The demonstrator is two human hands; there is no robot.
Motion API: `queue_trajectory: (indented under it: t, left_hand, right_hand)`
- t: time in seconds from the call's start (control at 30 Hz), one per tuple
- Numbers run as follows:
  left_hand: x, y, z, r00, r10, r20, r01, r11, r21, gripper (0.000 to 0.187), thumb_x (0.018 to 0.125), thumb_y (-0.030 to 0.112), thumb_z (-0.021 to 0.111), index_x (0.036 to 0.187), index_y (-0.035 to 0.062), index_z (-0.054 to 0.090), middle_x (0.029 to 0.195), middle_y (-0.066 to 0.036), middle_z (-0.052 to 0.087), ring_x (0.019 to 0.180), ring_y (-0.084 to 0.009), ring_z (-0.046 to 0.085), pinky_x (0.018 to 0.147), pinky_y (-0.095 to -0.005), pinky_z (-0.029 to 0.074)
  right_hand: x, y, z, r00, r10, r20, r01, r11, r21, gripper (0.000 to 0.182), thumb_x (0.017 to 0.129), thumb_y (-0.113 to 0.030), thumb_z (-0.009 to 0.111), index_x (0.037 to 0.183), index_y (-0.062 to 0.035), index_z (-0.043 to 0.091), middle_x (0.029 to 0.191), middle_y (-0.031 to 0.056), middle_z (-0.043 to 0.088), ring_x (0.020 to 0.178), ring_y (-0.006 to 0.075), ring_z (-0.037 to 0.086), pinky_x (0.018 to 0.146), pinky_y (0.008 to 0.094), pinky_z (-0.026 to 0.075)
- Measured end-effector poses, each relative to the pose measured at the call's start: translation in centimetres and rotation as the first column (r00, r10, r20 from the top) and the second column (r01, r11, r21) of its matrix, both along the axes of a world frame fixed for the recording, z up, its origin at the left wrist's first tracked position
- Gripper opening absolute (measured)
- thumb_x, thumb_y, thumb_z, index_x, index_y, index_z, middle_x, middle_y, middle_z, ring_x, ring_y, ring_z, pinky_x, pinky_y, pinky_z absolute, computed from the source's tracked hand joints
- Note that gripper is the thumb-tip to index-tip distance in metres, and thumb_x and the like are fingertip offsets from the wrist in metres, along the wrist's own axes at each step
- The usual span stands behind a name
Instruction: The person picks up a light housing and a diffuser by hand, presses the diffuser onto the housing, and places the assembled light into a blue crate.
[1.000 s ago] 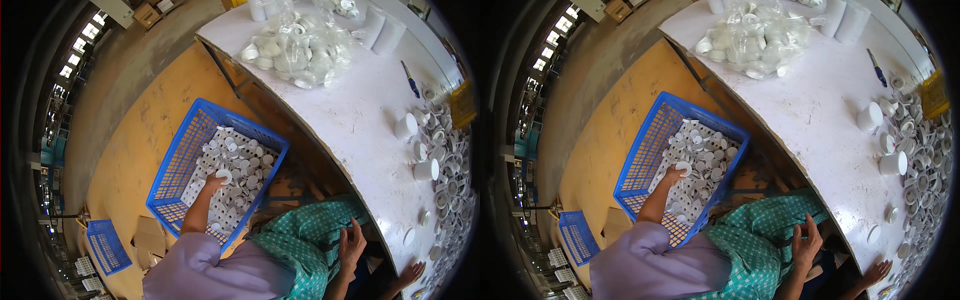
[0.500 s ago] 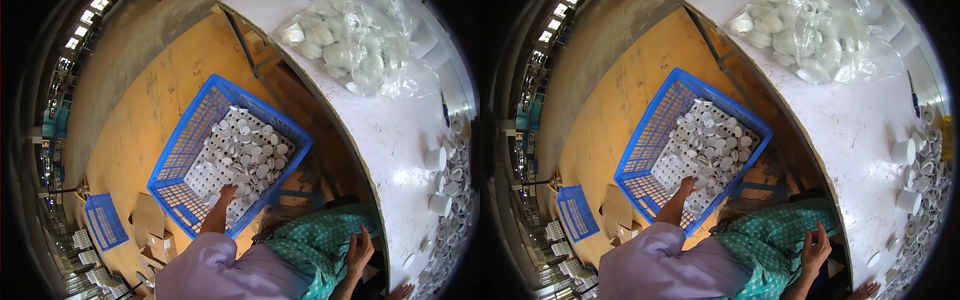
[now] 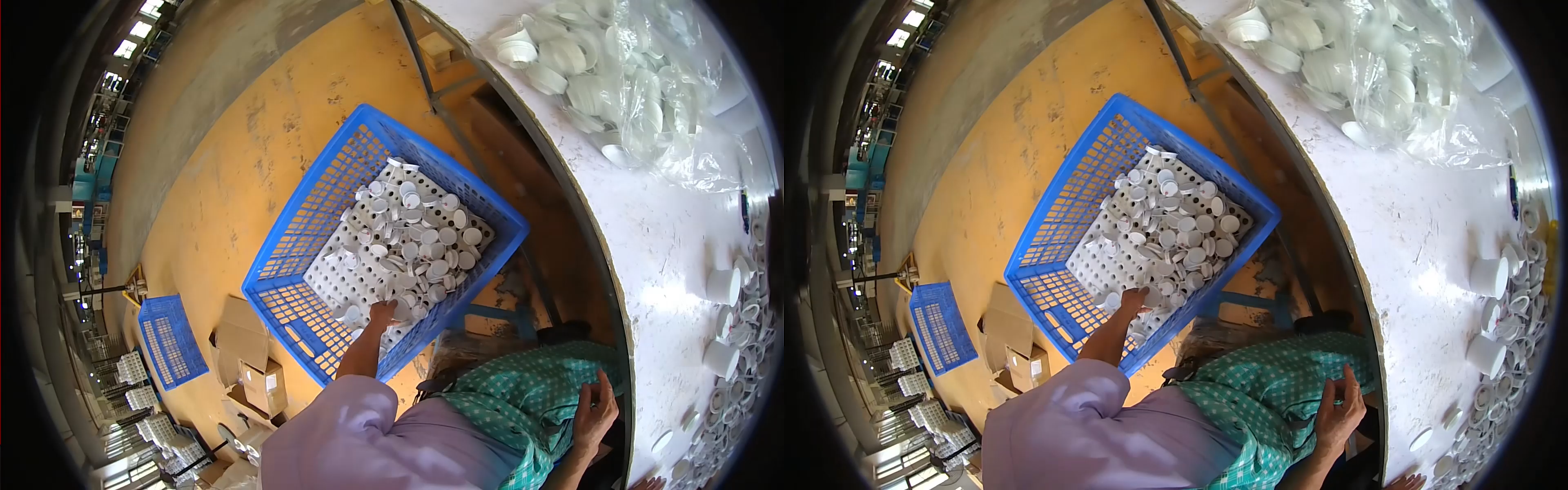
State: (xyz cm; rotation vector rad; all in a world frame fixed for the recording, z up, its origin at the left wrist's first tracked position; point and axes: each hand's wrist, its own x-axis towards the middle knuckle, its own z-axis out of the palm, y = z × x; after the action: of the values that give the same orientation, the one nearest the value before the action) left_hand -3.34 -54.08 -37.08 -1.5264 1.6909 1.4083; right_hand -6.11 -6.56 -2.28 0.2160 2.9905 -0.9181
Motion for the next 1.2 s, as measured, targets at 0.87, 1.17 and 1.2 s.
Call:
queue_trajectory:
  t: [0.87, 1.17, 1.2]
  left_hand:
    - [0.4, 1.2, 1.3, 0.989, -0.09, 0.116, 0.096, 0.994, -0.046, 0.04, 0.074, 0.028, 0.07, 0.1, -0.0021, 0.065, 0.095, -0.016, 0.063, 0.074, -0.0299, 0.066, 0.053, -0.0417, 0.06]
    - [0.1, 2.1, 5.8, 0.937, -0.31, 0.16, 0.336, 0.925, -0.177, 0.04, 0.076, 0.033, 0.062, 0.098, -0.0004, 0.066, 0.096, -0.017, 0.066, 0.073, -0.0285, 0.068, 0.053, -0.0373, 0.06]
    - [0.1, 2.1, 6.7, 0.927, -0.346, 0.144, 0.369, 0.912, -0.181, 0.039, 0.076, 0.032, 0.063, 0.098, -0.0006, 0.066, 0.095, -0.017, 0.066, 0.073, -0.0287, 0.068, 0.054, -0.038, 0.06]
  right_hand:
    - [-0.4, 0.8, 1.0, 0.976, -0.003, -0.218, 0.019, 0.997, 0.073, 0.034, 0.079, 0.006, 0.058, 0.113, 0.0021, 0.058, 0.071, 0.0094, 0.058, 0.058, 0.0195, 0.053, 0.05, 0.0312, 0.042]
    - [-0.7, 6.2, 1.3, 0.93, 0.038, -0.366, 0.068, 0.96, 0.273, 0.041, 0.075, 0.009, 0.061, 0.114, 0.0002, 0.058, 0.085, 0.0149, 0.06, 0.076, 0.0265, 0.057, 0.064, 0.0346, 0.047]
    - [-0.8, 6.7, 1.0, 0.938, 0.023, -0.347, 0.064, 0.97, 0.236, 0.041, 0.074, 0.009, 0.062, 0.114, 0.0005, 0.058, 0.087, 0.0155, 0.059, 0.078, 0.0275, 0.058, 0.066, 0.0355, 0.048]
